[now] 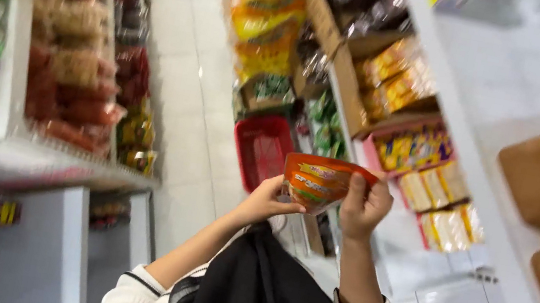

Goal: The person restocks store shelves by taking packaged food items, including margarine boxes, sauce pouches, and canned goods, from a basket and placing them onto the shelves by hand.

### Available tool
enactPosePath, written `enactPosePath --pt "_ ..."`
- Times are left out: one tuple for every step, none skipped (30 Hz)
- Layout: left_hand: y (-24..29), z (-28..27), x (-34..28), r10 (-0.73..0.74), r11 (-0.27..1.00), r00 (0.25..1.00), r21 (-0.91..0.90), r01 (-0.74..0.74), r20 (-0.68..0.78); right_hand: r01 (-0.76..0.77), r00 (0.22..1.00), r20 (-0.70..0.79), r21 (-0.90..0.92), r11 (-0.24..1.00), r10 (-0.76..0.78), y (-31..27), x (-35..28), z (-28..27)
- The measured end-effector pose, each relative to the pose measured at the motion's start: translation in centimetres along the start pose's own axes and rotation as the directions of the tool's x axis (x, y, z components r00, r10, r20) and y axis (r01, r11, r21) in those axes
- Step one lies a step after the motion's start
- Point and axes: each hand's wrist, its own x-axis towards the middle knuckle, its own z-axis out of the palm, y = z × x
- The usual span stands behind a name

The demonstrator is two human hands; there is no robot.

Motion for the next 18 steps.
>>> enactPosePath --pt "1.4 -0.3 2.2 0.059 0.99 0.998 0.126 -0.056 -0.022 0.077 0.995 -0.055 -0.013 0.997 -0.078 -0.4 2.3 0.2" --pt "2.8 -0.5 3.9 0.055 0.979 0.998 0.194 -0.056 0.007 0.044 0.995 -0.083 -0.033 0.998 -0.047 -0.9 4.2 0.0" --pt "4.3 -1.5 6.2 0.051 0.964 0.998 0.261 -0.059 0.036 0.011 0.994 -0.113 -0.051 0.999 -0.016 -1.2 6.4 -0.1" --pt "5.6 -2.1 8.6 0.04 0.945 0.997 0.322 -0.059 0.064 -0.03 0.99 -0.141 -0.07 0.997 0.02 -1.4 8.5 -0.5" --pt "6.8 -2.1 10.9 0.122 0.947 0.988 0.288 -0.146 0.099 0.109 0.988 -0.101 -0.049 0.993 -0.114 -1.7 10.6 -1.1" --pt "8.0 -2.1 12.8 0.201 0.942 0.971 0.246 -0.229 0.132 0.242 0.968 -0.058 -0.021 0.97 -0.242 -2.2 12.6 -1.9" --pt "9.3 -2.2 14.7 0.26 0.932 0.954 0.221 -0.288 0.149 0.184 0.983 -0.024 0.006 0.983 -0.184 -2.8 13.9 -2.5" --pt "10.8 -2.3 16.4 0.315 0.918 0.934 0.198 -0.345 0.167 0.124 0.992 0.003 0.037 0.992 -0.124 -3.3 14.8 -2.7" --pt "12.3 -1.9 17.8 0.333 0.901 0.927 0.232 -0.367 0.171 0.113 0.992 0.043 0.055 0.992 -0.115 -3.8 15.5 -2.6" --pt "13.9 -1.6 19.5 0.361 0.877 0.916 0.269 -0.398 0.178 0.11 0.99 0.08 0.078 0.991 -0.116 -4.0 16.3 -2.4" --pt "15.4 -1.1 20.9 0.388 0.851 0.903 0.305 -0.428 0.185 0.106 0.986 0.117 0.101 0.989 -0.117 -4.2 16.9 -2.1" --pt "16.7 -0.7 22.2 0.364 0.869 0.911 0.282 -0.406 0.191 0.093 0.992 0.078 0.09 0.992 -0.1 -4.3 17.5 -1.8" --pt "17.7 -0.3 23.4 0.34 0.886 0.92 0.26 -0.383 0.197 0.08 0.996 0.039 0.081 0.994 -0.083 -4.2 18.0 -1.5" --pt "18.4 0.3 24.5 0.311 0.905 0.929 0.237 -0.354 0.201 0.062 0.998 0.002 0.072 0.996 -0.062 -4.2 18.2 -1.5" --pt "18.8 1.1 25.9 0.421 0.833 0.886 0.304 -0.462 0.194 0.096 0.993 -0.074 0.033 0.995 -0.094 -3.8 19.0 -1.5" --pt "18.9 2.0 27.2 0.522 0.746 0.83 0.368 -0.555 0.195 0.125 0.981 -0.148 -0.006 0.992 -0.125 -3.2 19.9 -1.3" --pt "18.9 2.9 28.2 0.616 0.643 0.76 0.427 -0.636 0.204 0.12 0.969 -0.209 -0.074 0.99 -0.133 -3.0 20.4 -1.3" --pt "18.8 3.8 29.0 0.63 0.647 0.748 0.391 -0.655 0.209 0.112 0.95 -0.274 -0.141 0.984 -0.147 -2.8 21.3 -1.2"
